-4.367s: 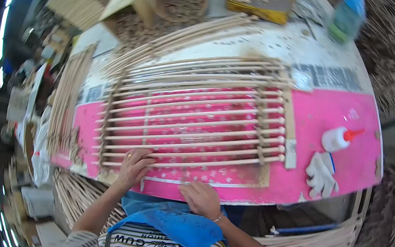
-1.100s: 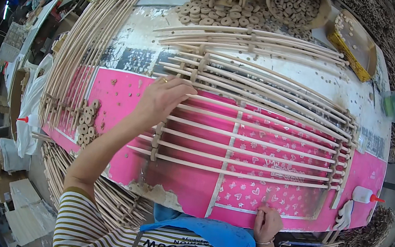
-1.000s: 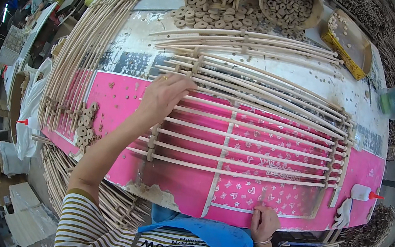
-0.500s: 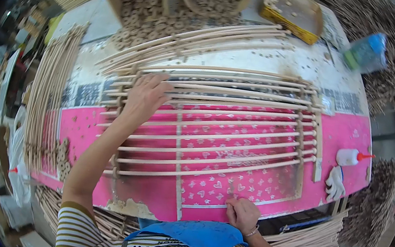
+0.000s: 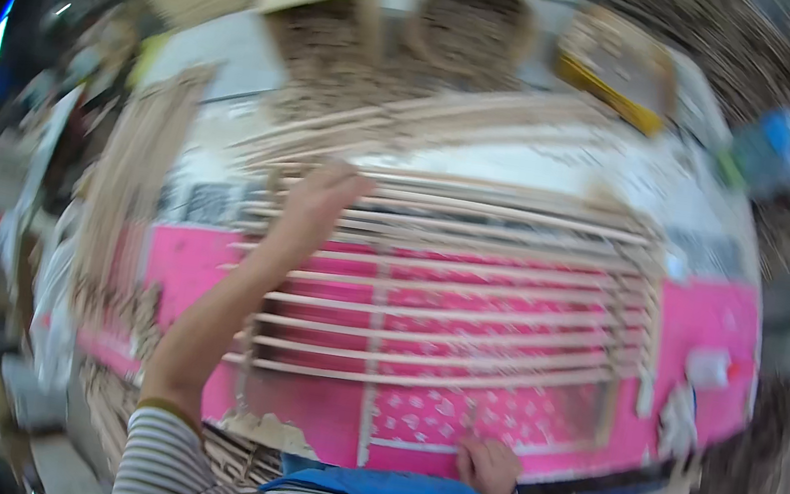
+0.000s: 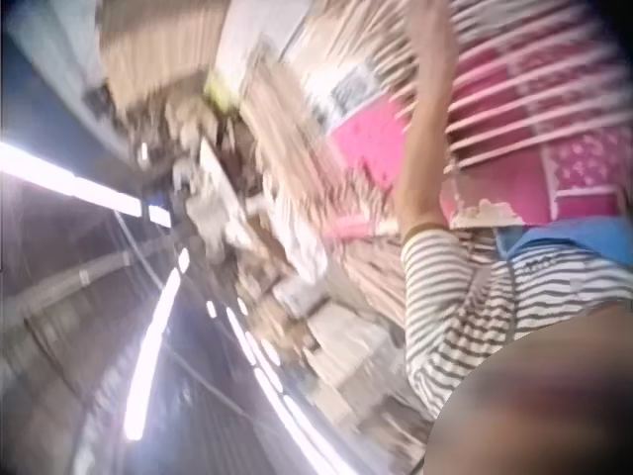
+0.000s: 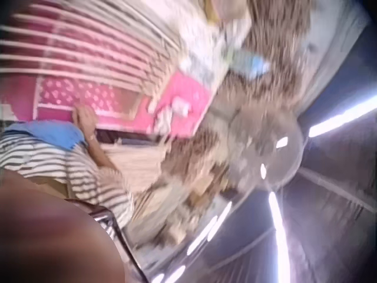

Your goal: Assembling a wooden rack or frame using wooden dowels, round spacers, and wood glue.

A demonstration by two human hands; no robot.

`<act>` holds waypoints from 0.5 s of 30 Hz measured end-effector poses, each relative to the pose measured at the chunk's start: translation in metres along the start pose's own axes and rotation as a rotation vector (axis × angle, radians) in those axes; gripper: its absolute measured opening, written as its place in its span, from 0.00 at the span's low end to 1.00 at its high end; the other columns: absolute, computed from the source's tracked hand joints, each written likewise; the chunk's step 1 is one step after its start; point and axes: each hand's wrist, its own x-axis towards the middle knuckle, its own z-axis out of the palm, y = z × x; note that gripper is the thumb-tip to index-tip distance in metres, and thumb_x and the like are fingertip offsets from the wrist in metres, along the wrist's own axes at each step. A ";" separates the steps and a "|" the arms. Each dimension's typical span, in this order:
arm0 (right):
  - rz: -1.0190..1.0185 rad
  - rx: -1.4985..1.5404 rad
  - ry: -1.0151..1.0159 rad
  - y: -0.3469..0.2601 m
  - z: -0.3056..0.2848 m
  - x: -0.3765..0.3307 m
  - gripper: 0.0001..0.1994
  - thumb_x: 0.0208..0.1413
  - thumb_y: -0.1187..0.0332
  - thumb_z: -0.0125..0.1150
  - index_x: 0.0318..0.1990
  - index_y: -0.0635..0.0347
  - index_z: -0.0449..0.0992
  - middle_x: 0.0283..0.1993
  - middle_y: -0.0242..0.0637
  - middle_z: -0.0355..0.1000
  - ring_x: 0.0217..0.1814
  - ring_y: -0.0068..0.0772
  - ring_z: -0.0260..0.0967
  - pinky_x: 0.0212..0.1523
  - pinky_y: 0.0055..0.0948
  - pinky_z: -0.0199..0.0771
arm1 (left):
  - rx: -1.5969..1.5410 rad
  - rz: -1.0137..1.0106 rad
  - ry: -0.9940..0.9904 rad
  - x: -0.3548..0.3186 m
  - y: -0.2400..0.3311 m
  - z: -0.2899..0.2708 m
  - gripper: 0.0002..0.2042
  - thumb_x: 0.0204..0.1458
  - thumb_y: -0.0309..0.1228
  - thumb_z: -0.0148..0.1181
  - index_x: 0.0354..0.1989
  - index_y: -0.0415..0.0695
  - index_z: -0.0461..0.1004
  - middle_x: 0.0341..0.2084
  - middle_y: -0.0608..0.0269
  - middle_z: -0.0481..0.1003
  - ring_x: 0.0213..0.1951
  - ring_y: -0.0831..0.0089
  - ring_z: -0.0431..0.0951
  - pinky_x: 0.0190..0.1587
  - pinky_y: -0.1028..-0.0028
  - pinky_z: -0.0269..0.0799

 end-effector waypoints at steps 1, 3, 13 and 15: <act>0.018 -0.014 0.003 0.002 -0.002 -0.005 0.06 0.50 0.71 0.72 0.34 0.54 0.80 0.24 0.37 0.68 0.26 0.42 0.71 0.27 0.40 0.69 | 0.051 -0.014 0.020 0.006 -0.001 -0.015 0.15 0.54 0.21 0.56 0.49 0.44 0.79 0.43 0.55 0.77 0.44 0.53 0.79 0.47 0.59 0.76; 0.010 -0.068 0.031 0.005 0.000 -0.008 0.04 0.51 0.72 0.70 0.34 0.53 0.81 0.23 0.37 0.66 0.24 0.43 0.69 0.25 0.40 0.67 | 0.120 -0.106 0.062 0.003 -0.002 -0.065 0.15 0.54 0.20 0.57 0.49 0.43 0.80 0.41 0.55 0.78 0.44 0.54 0.80 0.48 0.61 0.76; -0.102 -0.156 0.015 0.018 0.003 -0.017 0.06 0.61 0.73 0.67 0.45 0.57 0.82 0.33 0.46 0.76 0.31 0.48 0.75 0.30 0.41 0.76 | 0.736 -0.719 0.416 -0.200 -0.149 -0.274 0.10 0.65 0.27 0.57 0.51 0.44 0.80 0.39 0.52 0.76 0.42 0.46 0.80 0.45 0.55 0.74; -0.103 -0.147 0.043 0.016 0.004 -0.015 0.06 0.61 0.73 0.67 0.45 0.57 0.82 0.33 0.46 0.76 0.30 0.48 0.75 0.30 0.41 0.76 | 0.762 -0.766 0.424 -0.235 -0.181 -0.282 0.10 0.67 0.30 0.55 0.51 0.44 0.81 0.40 0.51 0.76 0.45 0.47 0.79 0.48 0.55 0.73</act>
